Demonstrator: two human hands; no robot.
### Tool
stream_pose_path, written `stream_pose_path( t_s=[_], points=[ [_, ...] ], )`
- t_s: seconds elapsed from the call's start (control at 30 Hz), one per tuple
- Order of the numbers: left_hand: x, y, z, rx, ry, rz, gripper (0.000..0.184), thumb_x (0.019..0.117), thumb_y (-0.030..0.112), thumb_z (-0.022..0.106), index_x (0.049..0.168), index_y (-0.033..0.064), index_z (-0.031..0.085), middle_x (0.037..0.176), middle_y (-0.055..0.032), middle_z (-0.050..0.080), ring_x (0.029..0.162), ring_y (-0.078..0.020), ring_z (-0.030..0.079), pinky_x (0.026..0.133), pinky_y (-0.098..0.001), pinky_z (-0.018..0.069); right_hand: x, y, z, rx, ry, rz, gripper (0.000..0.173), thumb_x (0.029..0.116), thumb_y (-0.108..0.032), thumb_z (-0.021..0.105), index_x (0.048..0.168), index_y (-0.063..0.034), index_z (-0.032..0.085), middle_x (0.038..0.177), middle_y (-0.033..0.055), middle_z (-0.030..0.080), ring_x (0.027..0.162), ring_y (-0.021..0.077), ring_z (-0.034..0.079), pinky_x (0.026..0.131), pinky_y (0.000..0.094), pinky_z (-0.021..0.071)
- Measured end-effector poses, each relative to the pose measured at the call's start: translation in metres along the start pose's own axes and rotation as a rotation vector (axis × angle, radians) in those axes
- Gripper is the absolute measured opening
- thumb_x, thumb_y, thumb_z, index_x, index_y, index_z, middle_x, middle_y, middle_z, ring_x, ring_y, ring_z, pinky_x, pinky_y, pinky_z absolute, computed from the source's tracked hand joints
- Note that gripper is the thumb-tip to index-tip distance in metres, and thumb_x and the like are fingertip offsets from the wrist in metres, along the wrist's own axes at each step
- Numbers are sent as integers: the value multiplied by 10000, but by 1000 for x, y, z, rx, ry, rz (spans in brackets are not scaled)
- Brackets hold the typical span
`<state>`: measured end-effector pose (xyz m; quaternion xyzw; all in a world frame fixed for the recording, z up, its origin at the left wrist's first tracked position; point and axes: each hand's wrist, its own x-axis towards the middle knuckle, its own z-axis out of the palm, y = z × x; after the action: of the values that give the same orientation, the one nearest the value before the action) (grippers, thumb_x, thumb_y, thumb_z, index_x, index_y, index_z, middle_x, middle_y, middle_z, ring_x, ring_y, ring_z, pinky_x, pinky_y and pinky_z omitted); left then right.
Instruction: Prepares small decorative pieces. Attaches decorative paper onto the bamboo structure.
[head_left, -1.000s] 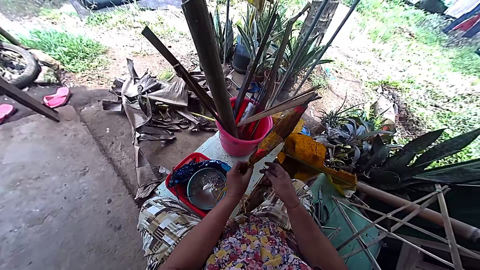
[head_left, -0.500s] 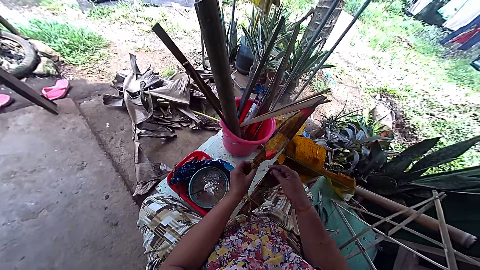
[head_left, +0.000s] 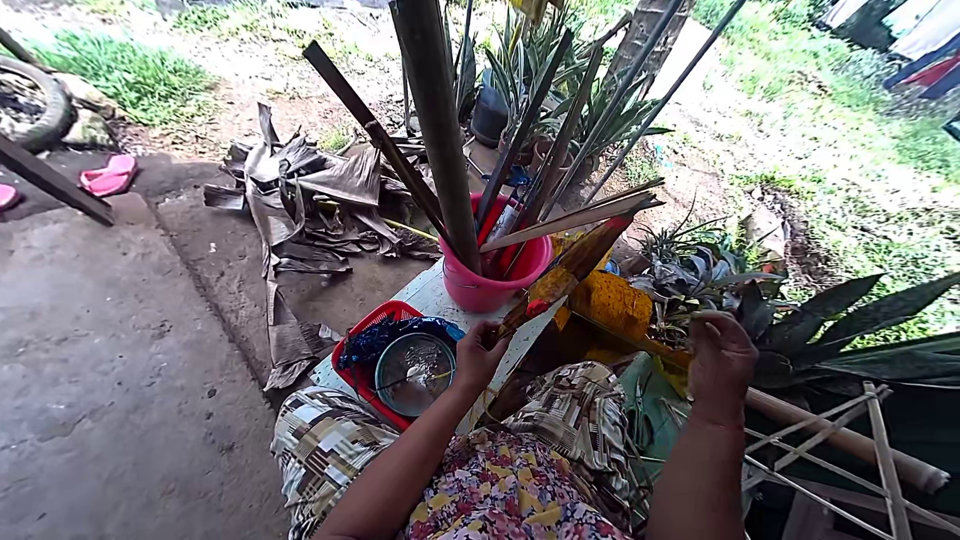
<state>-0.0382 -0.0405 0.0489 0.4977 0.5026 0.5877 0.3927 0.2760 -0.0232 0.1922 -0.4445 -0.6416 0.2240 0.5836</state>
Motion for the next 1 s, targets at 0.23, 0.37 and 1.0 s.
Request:
stream_pose_path(
  t_s=[0.23,0.37,1.0],
  points=[
    [-8,7,5,-18,-21,-74,255,898,117,751,1096,-8,651,960,-56,731,797,-83,691,760,-259,587,-68,8,157,285,-464,486,228,874,-37,762,1052,18,630,897,43,685,731,75,635,696,240,560],
    [-12,3,8,-49,13,-37,250,887,81,748,1092,-26,654,935,-56,728,792,-78,688,768,-260,587,-87,6,189,81,-225,389,226,846,-139,823,951,-20,663,817,26,698,615,47,592,581,199,510],
    [-18,-10,22,109,83,216,392,925,24,671,1300,-86,642,1056,-166,739,928,-154,725,889,-301,585,-89,13,200,-394,-157,-205,112,893,-68,726,973,-36,798,966,107,751,916,150,732,834,254,605]
  ],
)
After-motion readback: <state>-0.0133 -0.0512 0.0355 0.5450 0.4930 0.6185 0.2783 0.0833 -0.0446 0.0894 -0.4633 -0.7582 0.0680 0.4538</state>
